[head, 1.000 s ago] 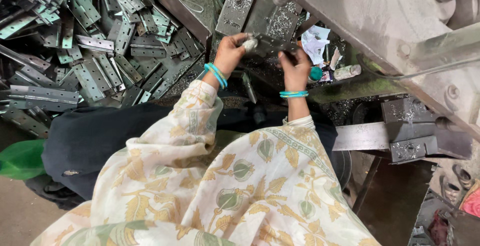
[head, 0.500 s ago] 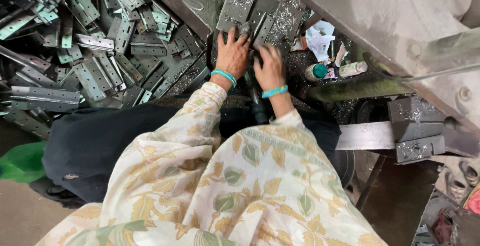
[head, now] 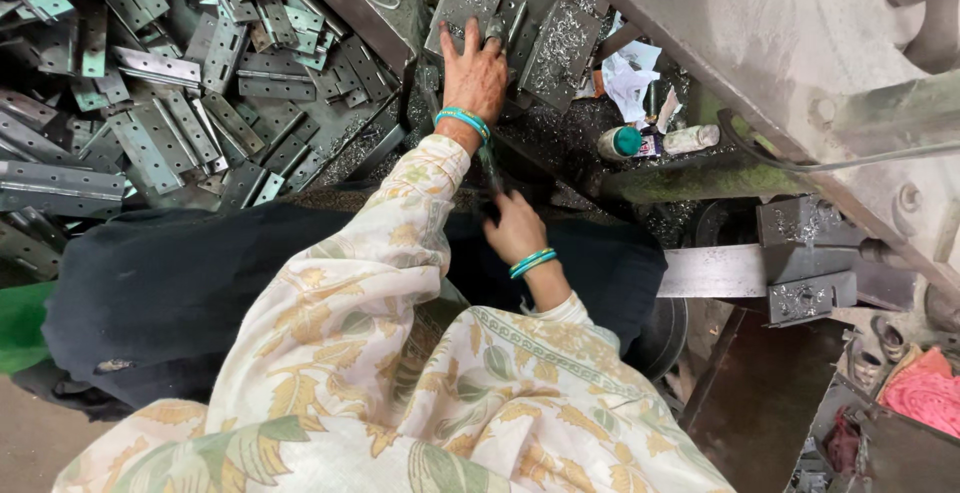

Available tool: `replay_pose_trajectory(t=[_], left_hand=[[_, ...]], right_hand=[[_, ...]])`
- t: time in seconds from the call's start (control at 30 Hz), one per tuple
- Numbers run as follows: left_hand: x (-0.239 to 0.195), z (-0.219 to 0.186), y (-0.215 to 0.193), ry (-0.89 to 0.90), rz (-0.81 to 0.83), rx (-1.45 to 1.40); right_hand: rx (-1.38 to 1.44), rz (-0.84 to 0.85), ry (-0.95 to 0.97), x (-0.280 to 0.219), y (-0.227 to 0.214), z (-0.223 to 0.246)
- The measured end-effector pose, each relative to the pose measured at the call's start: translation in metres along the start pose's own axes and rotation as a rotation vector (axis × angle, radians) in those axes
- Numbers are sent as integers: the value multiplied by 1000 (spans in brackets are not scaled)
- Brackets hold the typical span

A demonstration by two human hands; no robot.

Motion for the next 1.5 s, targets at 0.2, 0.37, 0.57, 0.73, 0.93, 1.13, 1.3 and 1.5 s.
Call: replay_pose_trajectory(t=[0.2, 0.37, 0.57, 0.73, 0.93, 1.13, 1.3, 1.5], left_hand=[[-13, 4, 5, 37, -121, 4], [-11, 2, 6, 36, -78, 7], [-13, 0, 4, 30, -39, 34], [-20, 1, 2, 38, -119, 33], [-23, 9, -1, 76, -108, -26], [9, 3, 7, 61, -126, -42], [20, 10, 11, 57, -114, -61], [22, 0, 16, 73, -134, -81]], right_hand=[[202, -125, -76, -3, 26, -16], [57, -84, -146, 2, -16, 0], [-16, -38, -105, 15, -43, 3], [88, -93, -25, -1, 60, -19], [131, -32, -66, -1, 49, -14], [48, -58, -22, -1, -13, -11], [59, -189, -66, -5, 49, -9], [55, -75, -25, 0, 37, -32]])
Point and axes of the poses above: each hand's wrist, its own x-axis towards the middle knuckle, its own y-axis out of the palm, z = x × y, the point moved 9 cm from there along x, towards the middle knuckle, and after that the axes turned 11 degrees about z, right-handed, at the moved point
